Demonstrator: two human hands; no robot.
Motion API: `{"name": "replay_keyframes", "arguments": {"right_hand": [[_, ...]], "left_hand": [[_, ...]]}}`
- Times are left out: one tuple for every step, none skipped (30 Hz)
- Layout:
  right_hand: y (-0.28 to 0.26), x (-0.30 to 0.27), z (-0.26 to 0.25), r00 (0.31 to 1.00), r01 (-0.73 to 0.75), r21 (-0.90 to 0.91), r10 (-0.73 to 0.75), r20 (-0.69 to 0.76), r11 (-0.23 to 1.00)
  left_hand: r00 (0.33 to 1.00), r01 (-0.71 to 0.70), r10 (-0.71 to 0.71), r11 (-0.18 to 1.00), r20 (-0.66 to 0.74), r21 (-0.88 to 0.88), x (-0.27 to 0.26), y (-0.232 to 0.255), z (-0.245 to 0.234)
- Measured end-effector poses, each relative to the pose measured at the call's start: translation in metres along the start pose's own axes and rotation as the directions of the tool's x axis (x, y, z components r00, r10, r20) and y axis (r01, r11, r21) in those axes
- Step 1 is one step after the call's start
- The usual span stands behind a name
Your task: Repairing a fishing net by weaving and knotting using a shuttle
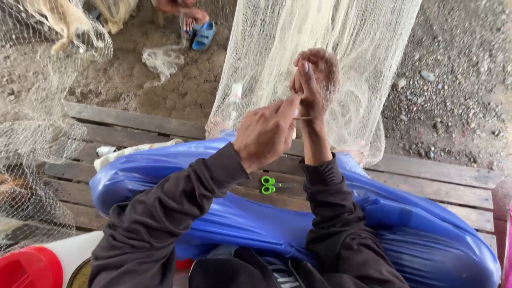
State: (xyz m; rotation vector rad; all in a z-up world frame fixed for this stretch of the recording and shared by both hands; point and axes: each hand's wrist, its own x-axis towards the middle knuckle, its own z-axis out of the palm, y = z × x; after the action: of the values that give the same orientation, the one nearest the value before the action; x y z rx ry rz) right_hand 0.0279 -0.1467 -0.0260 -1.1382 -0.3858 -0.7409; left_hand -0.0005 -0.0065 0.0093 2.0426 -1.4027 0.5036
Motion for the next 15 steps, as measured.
{"name": "replay_keyframes", "arguments": {"right_hand": [[0.003, 0.002, -0.006, 0.992, 0.127, -0.019, -0.126, 0.030, 0.992], [0.007, 0.003, -0.013, 0.967, 0.251, -0.034, -0.249, 0.062, 0.967], [0.006, 0.004, -0.020, 0.966, 0.252, -0.033, -0.249, 0.066, 0.967], [0.004, 0.004, -0.028, 0.964, 0.254, -0.052, -0.248, 0.099, 0.966], [0.003, 0.006, -0.036, 0.959, 0.262, -0.070, -0.251, 0.132, 0.963], [0.001, 0.009, -0.035, 0.957, 0.268, -0.068, -0.257, 0.135, 0.961], [-0.001, 0.012, -0.036, 0.955, 0.252, 0.043, -0.255, 0.151, 0.967], [-0.004, 0.014, -0.038, 0.952, 0.231, 0.153, -0.255, 0.168, 0.961], [-0.003, 0.008, -0.042, 0.952, 0.231, 0.151, -0.255, 0.167, 0.961], [-0.003, 0.002, -0.047, 0.983, 0.125, 0.269, -0.157, 0.098, 0.955], [-0.002, -0.005, -0.051, 0.998, 0.028, 0.390, -0.049, 0.043, 0.921], [-0.004, -0.003, -0.047, 0.998, 0.029, 0.389, -0.050, 0.043, 0.921], [-0.007, -0.002, -0.044, 0.999, 0.037, 0.295, -0.043, 0.014, 0.955], [-0.009, 0.000, -0.041, 0.999, 0.041, 0.199, -0.039, -0.016, 0.979], [-0.014, 0.004, -0.034, 0.999, 0.048, 0.195, -0.045, -0.018, 0.980]], "left_hand": [[1.000, 0.014, -0.013, 1.000, 0.027, -0.023, 0.004, 0.004, -0.001], [0.998, 0.028, -0.026, 0.999, 0.054, -0.045, 0.008, 0.009, -0.002], [0.998, 0.029, -0.027, 0.999, 0.051, -0.044, 0.015, 0.015, -0.006], [0.993, 0.010, -0.010, 1.000, 0.121, -0.002, 0.022, 0.020, -0.010], [0.982, -0.016, 0.008, 0.999, 0.191, 0.042, 0.030, 0.026, -0.015], [0.982, -0.020, 0.011, 0.999, 0.187, 0.047, 0.035, 0.030, -0.015], [0.989, -0.062, 0.038, 0.984, 0.144, 0.167, 0.040, 0.035, -0.014], [0.992, -0.096, 0.069, 0.954, 0.104, 0.286, 0.046, 0.040, -0.012], [0.992, -0.097, 0.070, 0.954, 0.104, 0.284, 0.051, 0.043, -0.010], [0.994, -0.099, 0.111, 0.921, -0.010, 0.377, 0.057, 0.046, -0.007], [0.980, -0.087, 0.161, 0.880, -0.120, 0.467, 0.063, 0.049, -0.004], [0.979, -0.088, 0.162, 0.880, -0.121, 0.467, 0.065, 0.047, -0.003], [0.954, -0.179, 0.273, 0.849, -0.124, 0.496, 0.067, 0.045, -0.003], [0.917, -0.265, 0.380, 0.809, -0.123, 0.525, 0.070, 0.043, -0.002], [0.914, -0.270, 0.387, 0.807, -0.124, 0.524, 0.070, 0.038, -0.005]]}}
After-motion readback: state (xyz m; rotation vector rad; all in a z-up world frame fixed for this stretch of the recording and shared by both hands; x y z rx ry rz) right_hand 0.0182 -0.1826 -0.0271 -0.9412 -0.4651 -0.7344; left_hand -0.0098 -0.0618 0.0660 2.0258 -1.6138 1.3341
